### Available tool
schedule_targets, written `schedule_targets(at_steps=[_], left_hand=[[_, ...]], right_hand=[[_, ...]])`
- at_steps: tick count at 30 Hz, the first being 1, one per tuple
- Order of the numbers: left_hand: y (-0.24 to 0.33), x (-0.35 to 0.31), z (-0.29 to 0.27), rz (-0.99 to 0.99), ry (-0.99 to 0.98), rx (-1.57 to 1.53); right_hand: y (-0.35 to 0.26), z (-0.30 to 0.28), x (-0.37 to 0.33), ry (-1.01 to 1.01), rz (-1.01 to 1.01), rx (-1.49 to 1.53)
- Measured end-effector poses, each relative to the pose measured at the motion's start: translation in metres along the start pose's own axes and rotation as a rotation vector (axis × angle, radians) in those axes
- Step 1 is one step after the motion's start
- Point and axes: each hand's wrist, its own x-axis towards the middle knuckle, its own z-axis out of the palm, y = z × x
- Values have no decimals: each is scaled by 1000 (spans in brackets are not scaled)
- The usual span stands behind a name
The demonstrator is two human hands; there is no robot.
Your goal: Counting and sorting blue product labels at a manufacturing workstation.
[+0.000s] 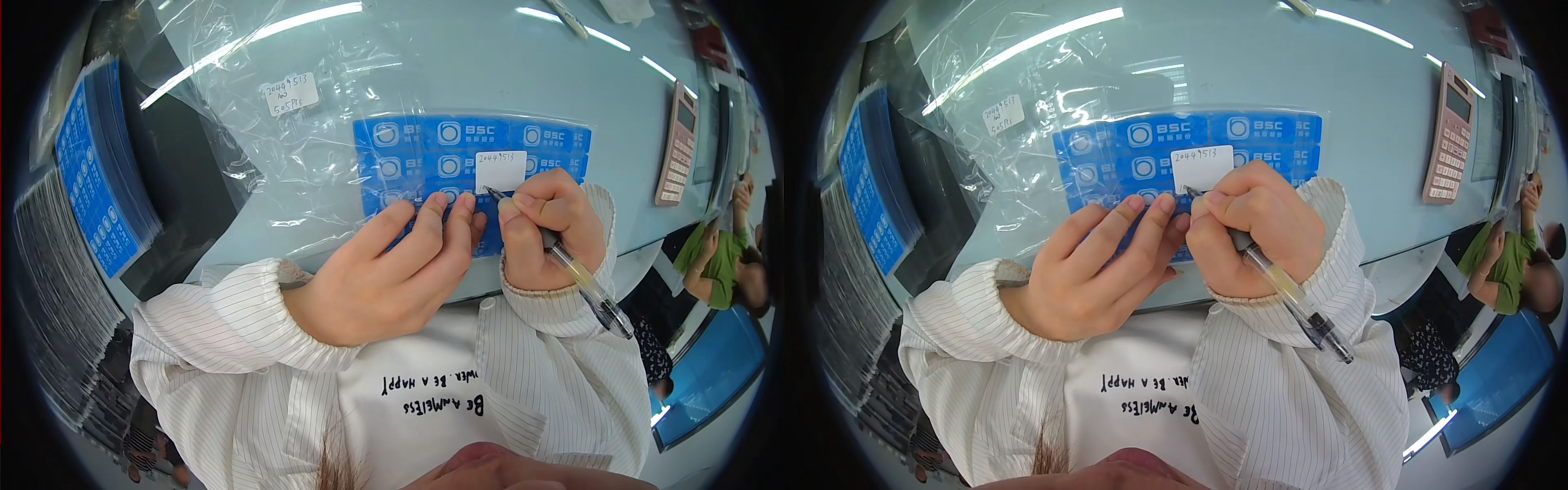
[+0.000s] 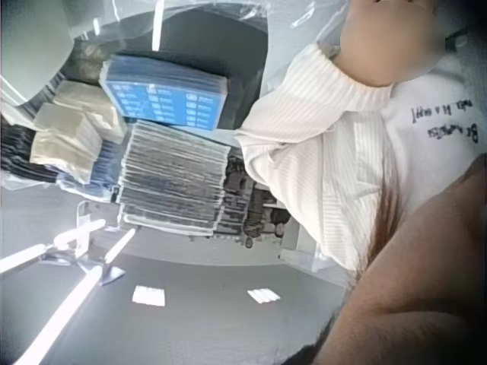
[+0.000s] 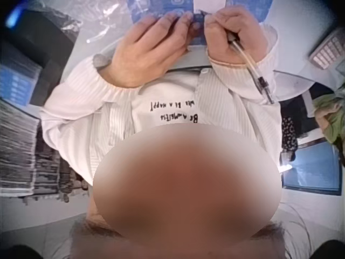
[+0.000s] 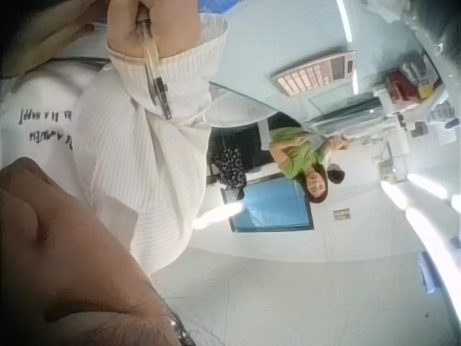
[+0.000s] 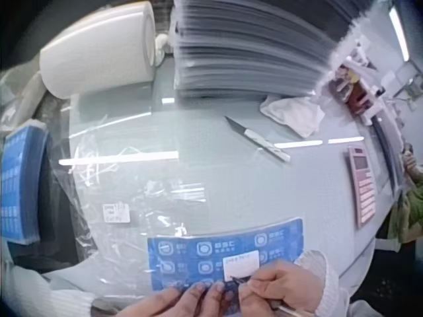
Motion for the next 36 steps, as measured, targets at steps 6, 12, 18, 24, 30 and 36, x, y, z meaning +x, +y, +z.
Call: schedule_targets(at_steps=[6, 12, 18, 24, 30, 36], left_hand=[[1, 0, -2, -7, -12, 15], [-1, 0, -2, 14, -27, 22], [1, 0, -1, -4, 4, 18], [0, -1, 0, -7, -3, 10], [0, 1, -1, -3, 3, 6], [1, 0, 0, -14, 20, 24]], right_hand=[[-1, 1, 0, 20, -19, -12], [0, -1, -1, 6, -26, -25], [0, 0, -2, 73, 12, 4], [0, -1, -2, 2, -14, -46], [-1, 0, -1, 55, -12, -41], [-3, -1, -2, 48, 17, -43]])
